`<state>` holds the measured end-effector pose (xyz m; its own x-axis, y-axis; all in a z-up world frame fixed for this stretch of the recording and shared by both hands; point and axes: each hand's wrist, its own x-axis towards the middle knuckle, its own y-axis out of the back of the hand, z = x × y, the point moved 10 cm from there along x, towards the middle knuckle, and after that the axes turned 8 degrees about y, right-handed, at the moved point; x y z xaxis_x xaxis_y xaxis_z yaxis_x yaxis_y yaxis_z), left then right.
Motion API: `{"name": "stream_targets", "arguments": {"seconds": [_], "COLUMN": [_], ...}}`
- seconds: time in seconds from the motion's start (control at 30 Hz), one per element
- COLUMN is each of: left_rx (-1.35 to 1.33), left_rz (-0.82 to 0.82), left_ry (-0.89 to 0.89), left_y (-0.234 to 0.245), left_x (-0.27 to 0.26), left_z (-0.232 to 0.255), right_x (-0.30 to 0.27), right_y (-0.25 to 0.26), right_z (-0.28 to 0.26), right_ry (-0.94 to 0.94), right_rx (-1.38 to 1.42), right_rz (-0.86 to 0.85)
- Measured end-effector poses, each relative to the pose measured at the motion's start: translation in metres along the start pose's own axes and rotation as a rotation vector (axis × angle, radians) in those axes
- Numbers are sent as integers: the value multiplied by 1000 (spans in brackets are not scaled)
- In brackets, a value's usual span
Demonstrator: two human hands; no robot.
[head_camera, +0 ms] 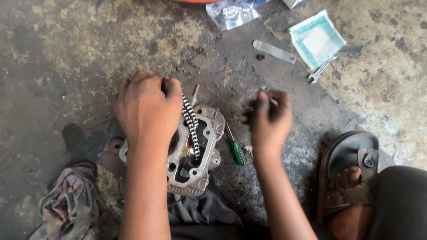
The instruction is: The person is sitting on the floor and using a screwdriver to adjust a timing chain on a disassembled engine cylinder head. They manipulate the chain and the head, occasionally using the tool to pry or align components.
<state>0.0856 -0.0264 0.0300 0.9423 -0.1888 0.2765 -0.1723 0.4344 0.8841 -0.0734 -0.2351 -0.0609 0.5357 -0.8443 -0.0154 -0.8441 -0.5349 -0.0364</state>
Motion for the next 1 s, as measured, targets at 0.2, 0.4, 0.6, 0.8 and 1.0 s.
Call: {"name": "stream_targets", "arguments": {"seconds": [0.2, 0.4, 0.6, 0.8, 1.0], "left_rx": [-2, 4, 47, 42, 32], "left_rz": [-39, -58, -73, -40, -25], "left_ry": [32, 35, 32, 9, -37], "left_y": [-3, -9, -8, -4, -7], "left_x": [5, 6, 6, 6, 3], "left_z": [-2, -2, 0, 4, 0], "right_x": [-47, -53, -53, -58, -57], "right_y": [4, -16, -20, -22, -13], "right_z": [21, 14, 13, -6, -1], "right_ry": [-383, -154, -126, -70, 166], "right_rx": [-152, -234, -255, -445, -576], "right_rz": [-307, -400, -389, -256, -125]}}
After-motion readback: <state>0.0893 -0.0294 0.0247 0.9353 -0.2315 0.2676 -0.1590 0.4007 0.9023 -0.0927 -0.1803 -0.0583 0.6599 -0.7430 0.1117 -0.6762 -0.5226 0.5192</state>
